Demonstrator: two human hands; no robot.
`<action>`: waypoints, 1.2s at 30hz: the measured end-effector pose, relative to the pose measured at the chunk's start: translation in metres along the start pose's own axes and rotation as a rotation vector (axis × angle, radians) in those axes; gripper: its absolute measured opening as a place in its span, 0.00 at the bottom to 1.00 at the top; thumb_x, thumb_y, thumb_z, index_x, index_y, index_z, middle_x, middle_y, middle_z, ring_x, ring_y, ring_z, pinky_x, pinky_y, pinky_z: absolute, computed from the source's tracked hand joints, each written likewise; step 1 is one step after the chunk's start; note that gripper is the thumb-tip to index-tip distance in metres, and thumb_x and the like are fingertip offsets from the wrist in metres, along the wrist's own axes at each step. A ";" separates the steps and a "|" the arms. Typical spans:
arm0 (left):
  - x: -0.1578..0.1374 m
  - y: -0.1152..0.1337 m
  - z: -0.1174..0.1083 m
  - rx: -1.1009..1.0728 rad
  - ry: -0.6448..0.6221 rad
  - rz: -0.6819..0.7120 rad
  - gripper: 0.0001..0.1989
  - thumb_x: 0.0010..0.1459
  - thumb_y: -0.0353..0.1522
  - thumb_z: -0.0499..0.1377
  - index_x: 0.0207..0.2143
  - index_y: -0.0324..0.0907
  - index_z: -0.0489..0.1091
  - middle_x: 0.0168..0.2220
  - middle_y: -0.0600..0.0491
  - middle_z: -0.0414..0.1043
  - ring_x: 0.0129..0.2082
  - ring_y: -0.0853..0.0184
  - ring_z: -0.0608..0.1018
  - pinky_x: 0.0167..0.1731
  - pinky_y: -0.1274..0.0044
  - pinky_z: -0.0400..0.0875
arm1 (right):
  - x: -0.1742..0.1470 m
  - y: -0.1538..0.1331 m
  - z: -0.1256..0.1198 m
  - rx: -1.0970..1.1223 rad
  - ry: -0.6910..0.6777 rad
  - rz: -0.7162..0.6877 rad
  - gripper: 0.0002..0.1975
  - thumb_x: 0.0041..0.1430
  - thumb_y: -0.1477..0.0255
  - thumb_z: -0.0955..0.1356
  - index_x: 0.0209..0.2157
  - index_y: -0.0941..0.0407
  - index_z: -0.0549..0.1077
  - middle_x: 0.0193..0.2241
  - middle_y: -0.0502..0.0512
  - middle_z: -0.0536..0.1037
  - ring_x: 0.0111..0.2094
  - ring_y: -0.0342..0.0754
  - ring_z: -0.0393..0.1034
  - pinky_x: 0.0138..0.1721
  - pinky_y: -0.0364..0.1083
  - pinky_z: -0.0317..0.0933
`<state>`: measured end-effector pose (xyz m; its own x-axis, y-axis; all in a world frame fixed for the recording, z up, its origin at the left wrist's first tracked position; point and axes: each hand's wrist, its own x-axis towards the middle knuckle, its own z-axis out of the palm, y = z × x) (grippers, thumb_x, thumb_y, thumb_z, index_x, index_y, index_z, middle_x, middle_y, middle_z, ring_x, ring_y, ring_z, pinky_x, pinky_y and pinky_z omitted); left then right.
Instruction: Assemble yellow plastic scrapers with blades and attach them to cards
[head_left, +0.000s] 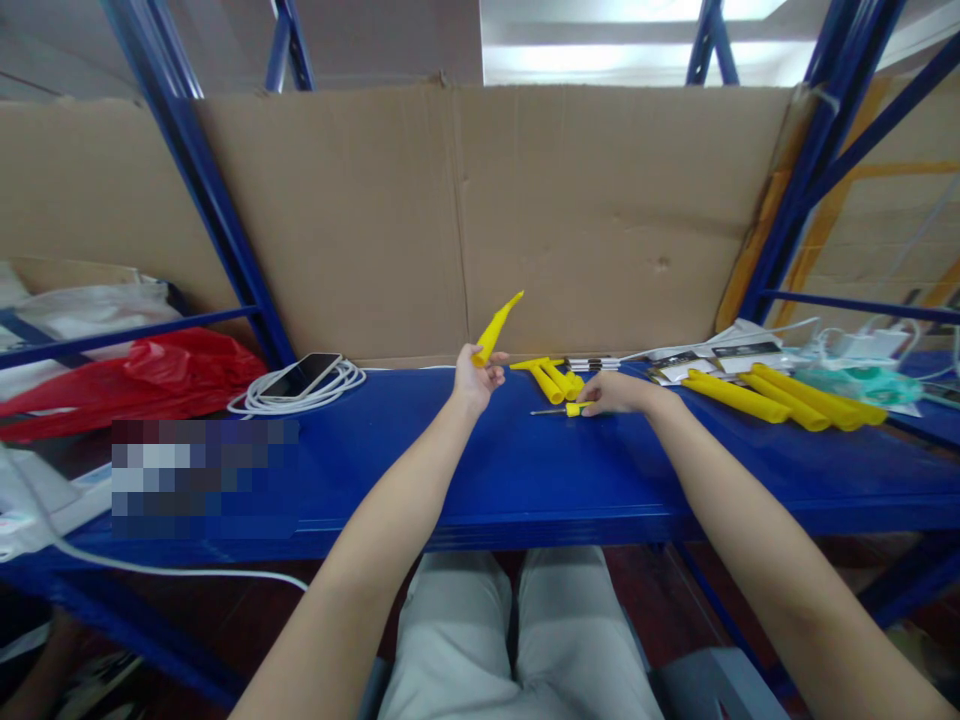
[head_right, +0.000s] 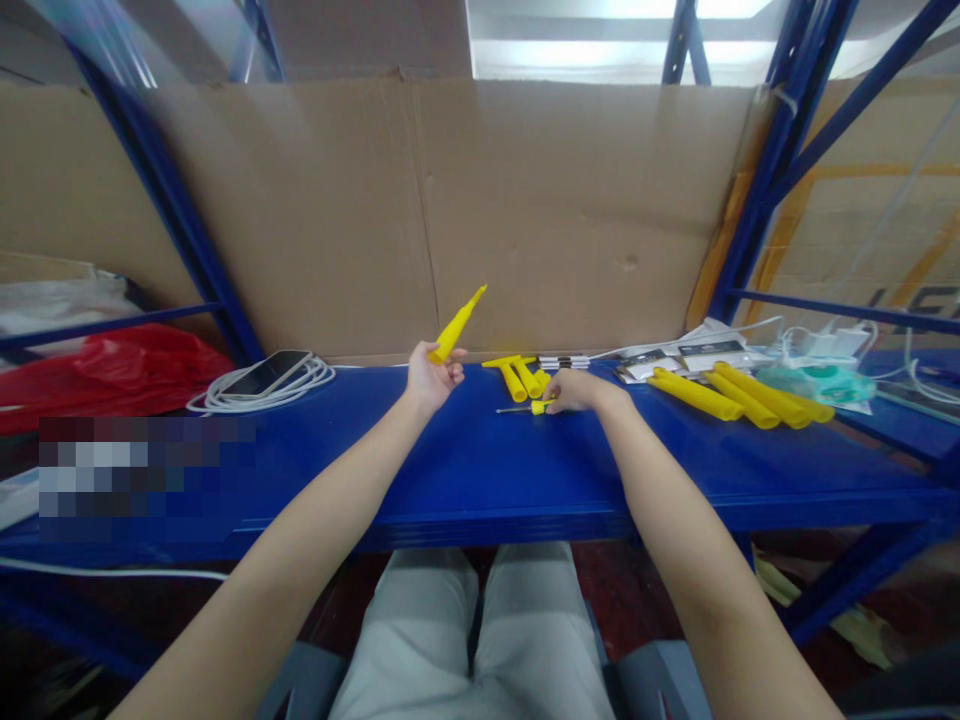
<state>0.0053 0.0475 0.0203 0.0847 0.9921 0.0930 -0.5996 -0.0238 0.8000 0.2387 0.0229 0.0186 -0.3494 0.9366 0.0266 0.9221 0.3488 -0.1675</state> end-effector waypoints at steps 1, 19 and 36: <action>-0.002 0.000 0.002 -0.018 -0.020 0.004 0.14 0.54 0.33 0.44 0.39 0.39 0.63 0.20 0.55 0.69 0.12 0.73 0.62 0.14 0.81 0.55 | -0.001 0.006 -0.001 -0.018 -0.002 0.021 0.12 0.46 0.72 0.70 0.35 0.54 0.80 0.32 0.53 0.80 0.32 0.48 0.73 0.33 0.42 0.62; -0.011 -0.003 0.014 0.085 -0.134 0.005 0.06 0.49 0.30 0.50 0.33 0.40 0.62 0.21 0.58 0.64 0.13 0.77 0.63 0.15 0.82 0.58 | -0.007 0.046 -0.006 -0.171 0.047 0.140 0.16 0.51 0.77 0.66 0.42 0.54 0.77 0.42 0.56 0.78 0.40 0.49 0.73 0.38 0.43 0.65; -0.018 -0.024 0.023 0.649 -0.473 -0.013 0.14 0.45 0.27 0.56 0.37 0.42 0.60 0.20 0.58 0.70 0.14 0.74 0.70 0.15 0.84 0.60 | 0.000 0.013 -0.017 1.032 0.795 0.001 0.20 0.57 0.70 0.60 0.51 0.55 0.63 0.45 0.59 0.74 0.34 0.46 0.74 0.34 0.45 0.68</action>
<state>0.0365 0.0272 0.0126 0.5040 0.8388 0.2060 -0.0259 -0.2237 0.9743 0.2535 0.0281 0.0337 0.1724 0.8242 0.5394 0.2463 0.4941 -0.8338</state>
